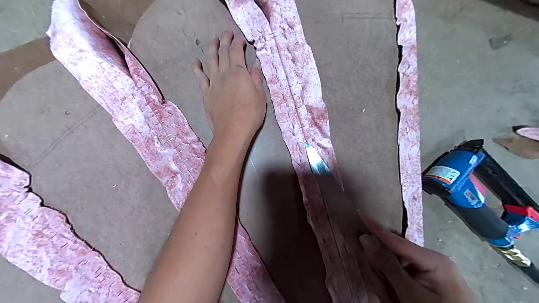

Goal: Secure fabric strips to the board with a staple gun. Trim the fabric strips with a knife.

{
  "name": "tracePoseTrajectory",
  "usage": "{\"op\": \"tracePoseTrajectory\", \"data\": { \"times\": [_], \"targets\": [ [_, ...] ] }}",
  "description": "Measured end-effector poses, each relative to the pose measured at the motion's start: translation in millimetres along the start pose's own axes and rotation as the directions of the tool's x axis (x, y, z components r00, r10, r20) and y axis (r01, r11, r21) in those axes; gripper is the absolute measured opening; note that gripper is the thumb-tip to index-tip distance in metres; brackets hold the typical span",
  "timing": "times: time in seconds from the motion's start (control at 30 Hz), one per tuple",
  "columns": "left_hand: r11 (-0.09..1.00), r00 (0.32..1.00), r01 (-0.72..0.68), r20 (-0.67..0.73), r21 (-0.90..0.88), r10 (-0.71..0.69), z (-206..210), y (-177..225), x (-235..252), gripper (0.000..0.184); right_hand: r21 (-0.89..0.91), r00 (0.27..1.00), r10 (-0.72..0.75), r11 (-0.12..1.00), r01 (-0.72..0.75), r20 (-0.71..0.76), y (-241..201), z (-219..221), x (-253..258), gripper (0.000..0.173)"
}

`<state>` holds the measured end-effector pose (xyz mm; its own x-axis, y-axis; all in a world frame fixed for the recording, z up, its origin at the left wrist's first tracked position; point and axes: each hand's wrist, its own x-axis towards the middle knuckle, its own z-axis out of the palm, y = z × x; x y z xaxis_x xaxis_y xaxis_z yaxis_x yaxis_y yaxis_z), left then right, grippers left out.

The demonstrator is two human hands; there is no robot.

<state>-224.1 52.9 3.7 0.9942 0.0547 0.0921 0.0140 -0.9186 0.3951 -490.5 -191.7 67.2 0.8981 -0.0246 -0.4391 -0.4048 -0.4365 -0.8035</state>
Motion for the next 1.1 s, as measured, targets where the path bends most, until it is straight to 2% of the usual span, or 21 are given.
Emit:
{"op": "tracePoseTrajectory", "data": {
  "times": [0.03, 0.07, 0.1, 0.13, 0.17, 0.23, 0.3, 0.43, 0.57, 0.87, 1.03, 1.1],
  "targets": [
    [1.000, 1.000, 0.000, 0.000, 0.000, 0.000, 0, 0, -1, 0.051, 0.135, 0.998, 0.039, 0.990, -0.045, 0.050, 2, -3, 3, 0.039],
    [1.000, 1.000, -0.002, 0.001, -0.002, 0.002, 1, 1, -1, 0.051, 0.138, 0.999, 0.015, 0.990, -0.022, 0.050, 7, -4, 6, 0.039],
    [1.000, 1.000, -0.001, 0.002, -0.007, 0.001, 0, 1, -1, 0.051, -0.004, 0.998, -0.066, 0.998, 0.066, 0.003, 12, -3, 8, 0.038],
    [1.000, 1.000, 0.002, 0.000, -0.013, -0.002, 0, 1, -1, 0.051, -0.242, 0.982, -0.182, 0.956, 0.165, -0.051, 15, -1, 8, 0.037],
    [1.000, 1.000, 0.004, 0.001, -0.018, -0.004, 0, 0, -1, 0.051, -0.453, 0.953, -0.288, 0.864, 0.219, -0.089, 14, 2, 6, 0.036],
    [1.000, 1.000, 0.007, 0.010, -0.022, -0.007, -1, 1, -1, 0.051, -0.702, 0.904, -0.404, 0.684, 0.196, -0.142, 10, 15, 0, 0.036],
    [1.000, 1.000, 0.006, 0.013, -0.025, -0.005, -1, 1, -1, 0.051, -0.810, 0.879, -0.439, 0.576, 0.113, -0.189, 9, 29, -5, 0.036],
    [1.000, 1.000, 0.004, 0.016, -0.023, -0.004, -3, 1, -1, 0.052, -0.859, 0.869, -0.453, 0.508, 0.066, -0.201, 8, 40, -9, 0.037],
    [0.999, 1.000, 0.010, 0.018, -0.041, -0.009, -5, 2, -1, 0.051, -0.874, 0.843, -0.506, 0.477, 0.097, -0.183, 19, 31, -4, 0.038],
    [0.998, 1.000, 0.020, 0.021, -0.067, -0.019, -8, 2, -2, 0.052, -0.864, 0.794, -0.575, 0.485, 0.136, -0.198, 23, 31, -1, 0.034],
    [0.998, 1.000, 0.014, 0.024, -0.055, -0.012, -9, 2, -2, 0.053, -0.834, 0.845, -0.517, 0.521, 0.182, -0.139, 3, 20, 0, 0.033],
    [0.999, 0.999, 0.016, 0.045, -0.031, -0.015, -8, 0, -6, 0.054, -0.824, 0.812, -0.564, 0.526, 0.211, -0.152, 14, 27, 0, 0.033]
  ]
}}
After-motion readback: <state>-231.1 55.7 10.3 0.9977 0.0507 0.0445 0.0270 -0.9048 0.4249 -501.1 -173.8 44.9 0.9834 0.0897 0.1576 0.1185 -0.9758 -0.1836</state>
